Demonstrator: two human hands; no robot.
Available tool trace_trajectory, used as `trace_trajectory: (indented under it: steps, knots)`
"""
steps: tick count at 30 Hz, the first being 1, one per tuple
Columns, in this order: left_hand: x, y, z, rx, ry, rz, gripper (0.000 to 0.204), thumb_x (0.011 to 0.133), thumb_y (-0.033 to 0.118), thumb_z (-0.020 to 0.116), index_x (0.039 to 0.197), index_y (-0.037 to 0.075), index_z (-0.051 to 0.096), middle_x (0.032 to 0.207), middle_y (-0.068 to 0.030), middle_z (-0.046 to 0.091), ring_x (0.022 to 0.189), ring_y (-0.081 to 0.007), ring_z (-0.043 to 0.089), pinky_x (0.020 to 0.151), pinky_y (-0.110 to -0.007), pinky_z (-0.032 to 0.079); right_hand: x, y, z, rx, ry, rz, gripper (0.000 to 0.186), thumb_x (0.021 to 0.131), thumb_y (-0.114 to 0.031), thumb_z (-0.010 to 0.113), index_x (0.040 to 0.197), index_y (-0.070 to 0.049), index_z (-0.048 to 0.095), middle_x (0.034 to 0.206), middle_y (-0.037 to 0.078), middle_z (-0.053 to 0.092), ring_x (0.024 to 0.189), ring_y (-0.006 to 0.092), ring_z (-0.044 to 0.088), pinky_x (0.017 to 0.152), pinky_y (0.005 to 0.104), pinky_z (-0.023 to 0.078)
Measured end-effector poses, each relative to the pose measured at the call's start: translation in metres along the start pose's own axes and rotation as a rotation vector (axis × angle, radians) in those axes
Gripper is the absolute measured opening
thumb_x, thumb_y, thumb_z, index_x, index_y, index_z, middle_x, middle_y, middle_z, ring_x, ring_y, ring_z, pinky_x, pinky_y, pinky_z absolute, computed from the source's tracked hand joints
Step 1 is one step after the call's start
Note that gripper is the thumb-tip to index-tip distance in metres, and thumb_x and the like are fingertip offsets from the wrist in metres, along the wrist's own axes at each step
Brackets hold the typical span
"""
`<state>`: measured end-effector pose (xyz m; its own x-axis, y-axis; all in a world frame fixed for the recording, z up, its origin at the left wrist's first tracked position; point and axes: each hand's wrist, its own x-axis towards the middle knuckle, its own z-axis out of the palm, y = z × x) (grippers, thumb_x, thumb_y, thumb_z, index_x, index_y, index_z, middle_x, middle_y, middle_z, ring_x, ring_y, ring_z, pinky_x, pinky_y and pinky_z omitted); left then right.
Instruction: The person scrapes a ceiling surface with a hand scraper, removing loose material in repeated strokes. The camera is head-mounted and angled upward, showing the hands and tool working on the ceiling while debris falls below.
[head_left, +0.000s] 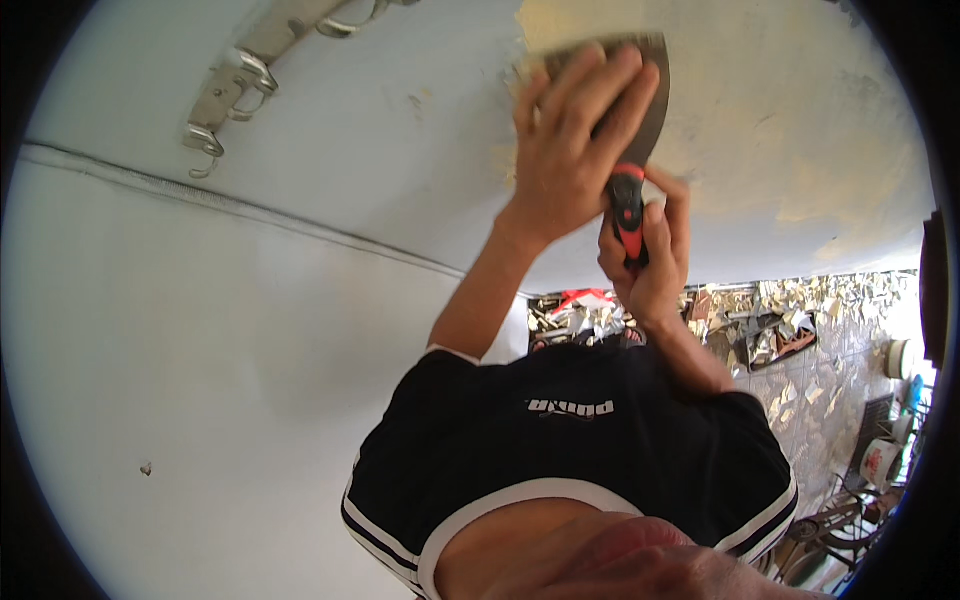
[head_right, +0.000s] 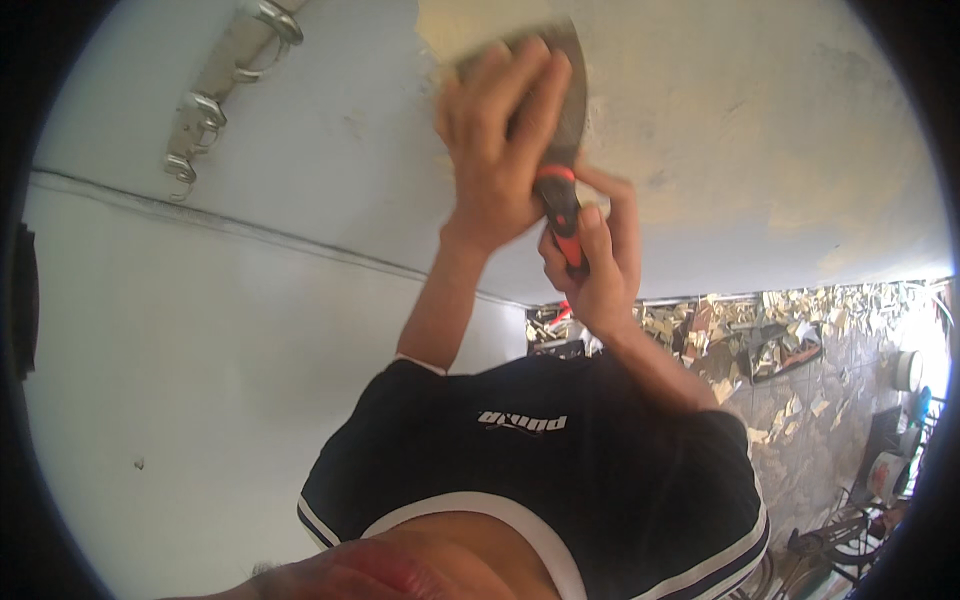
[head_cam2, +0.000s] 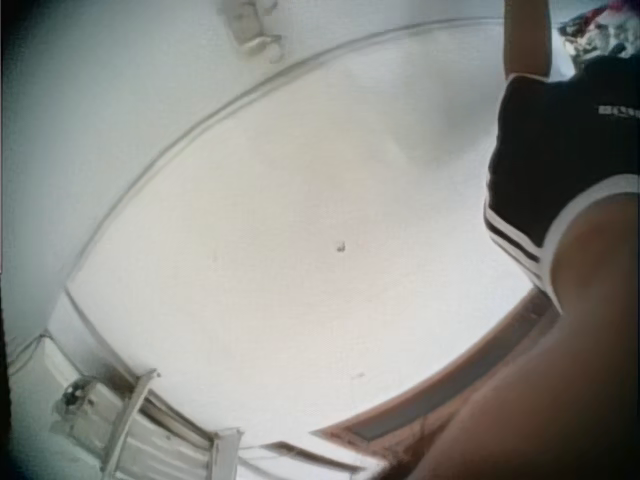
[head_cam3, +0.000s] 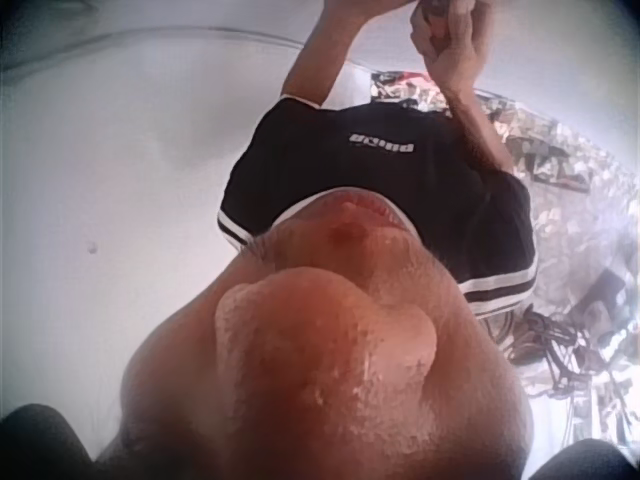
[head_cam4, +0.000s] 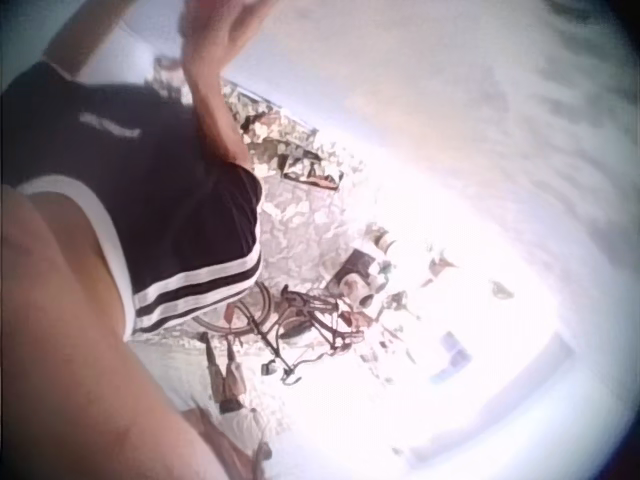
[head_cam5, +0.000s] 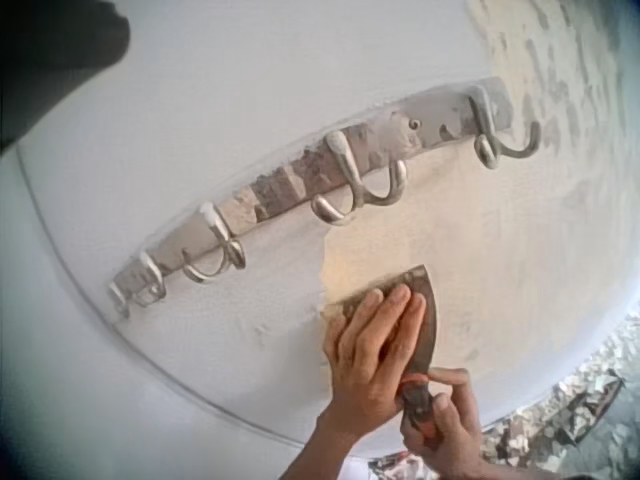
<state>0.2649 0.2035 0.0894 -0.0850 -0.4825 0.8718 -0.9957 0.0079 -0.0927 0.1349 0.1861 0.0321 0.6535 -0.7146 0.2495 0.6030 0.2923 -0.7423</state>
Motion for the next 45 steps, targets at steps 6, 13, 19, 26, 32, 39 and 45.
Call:
trace_trajectory:
  steps: [6,13,19,26,32,39,45]
  knots:
    - [-0.018,0.001,-0.001,0.004,-0.044,-0.016,0.053,0.086,0.03,0.061,0.136,0.013,0.061,0.143,-0.0022,0.052,0.134,-0.0225,0.045,0.114,-0.045,0.021,-0.01,0.012,-0.005,0.081,-0.005,0.052,0.038,0.106,-0.035,0.04,0.138,-0.013,0.038,0.058,0.006,0.047,0.038,0.0071,0.03,0.037,0.0219,0.023]
    - [0.024,-0.011,-0.007,-0.001,0.09,0.046,0.053,0.085,0.028,0.061,0.137,0.013,0.06,0.143,-0.0018,0.052,0.135,-0.0219,0.045,0.114,-0.043,0.021,0.009,-0.009,0.009,0.095,-0.058,-0.004,0.038,0.106,-0.031,0.043,0.137,-0.009,0.039,0.06,0.006,0.05,0.043,0.0078,0.037,0.04,0.0222,0.026]
    - [-0.003,-0.011,0.001,0.083,-0.039,0.095,0.056,0.088,0.038,0.061,0.135,0.007,0.061,0.139,-0.0074,0.053,0.131,-0.0279,0.046,0.112,-0.047,0.025,-0.008,0.008,0.0,0.114,0.005,0.054,0.039,0.107,-0.034,0.037,0.14,-0.013,0.037,0.06,0.006,0.047,0.039,0.0068,0.029,0.037,0.0222,0.022]
    - [0.042,-0.011,-0.009,-0.035,0.136,0.033,0.054,0.085,0.03,0.062,0.136,0.012,0.061,0.142,-0.0037,0.052,0.135,-0.0234,0.045,0.113,-0.047,0.021,0.025,-0.033,0.022,0.034,-0.107,-0.052,0.038,0.108,-0.031,0.036,0.14,-0.013,0.037,0.058,0.005,0.046,0.038,0.0057,0.026,0.036,0.022,0.02]
    - [0.033,-0.006,-0.005,-0.007,0.094,0.037,0.054,0.086,0.032,0.061,0.135,0.011,0.061,0.143,-0.0038,0.052,0.134,-0.0235,0.045,0.112,-0.047,0.022,0.013,-0.028,0.016,0.076,-0.073,-0.022,0.039,0.108,-0.033,0.036,0.14,-0.012,0.036,0.056,0.005,0.045,0.037,0.0064,0.027,0.035,0.0225,0.02]
    - [-0.008,0.007,0.0,-0.005,-0.074,-0.047,0.052,0.091,0.029,0.055,0.14,0.014,0.057,0.145,-0.0023,0.051,0.135,-0.0207,0.047,0.114,-0.046,0.021,-0.007,0.001,-0.003,0.1,-0.032,0.062,0.038,0.107,-0.032,0.039,0.139,-0.011,0.038,0.058,0.005,0.047,0.038,0.0072,0.03,0.037,0.0225,0.022]
    - [0.017,-0.015,-0.004,0.031,0.065,-0.024,0.054,0.087,0.029,0.059,0.138,0.011,0.059,0.143,-0.0043,0.052,0.134,-0.0246,0.046,0.114,-0.047,0.022,0.022,-0.016,0.008,0.119,-0.14,0.061,0.036,0.107,-0.028,0.041,0.138,-0.01,0.039,0.062,0.003,0.047,0.042,0.0073,0.034,0.04,0.0224,0.023]
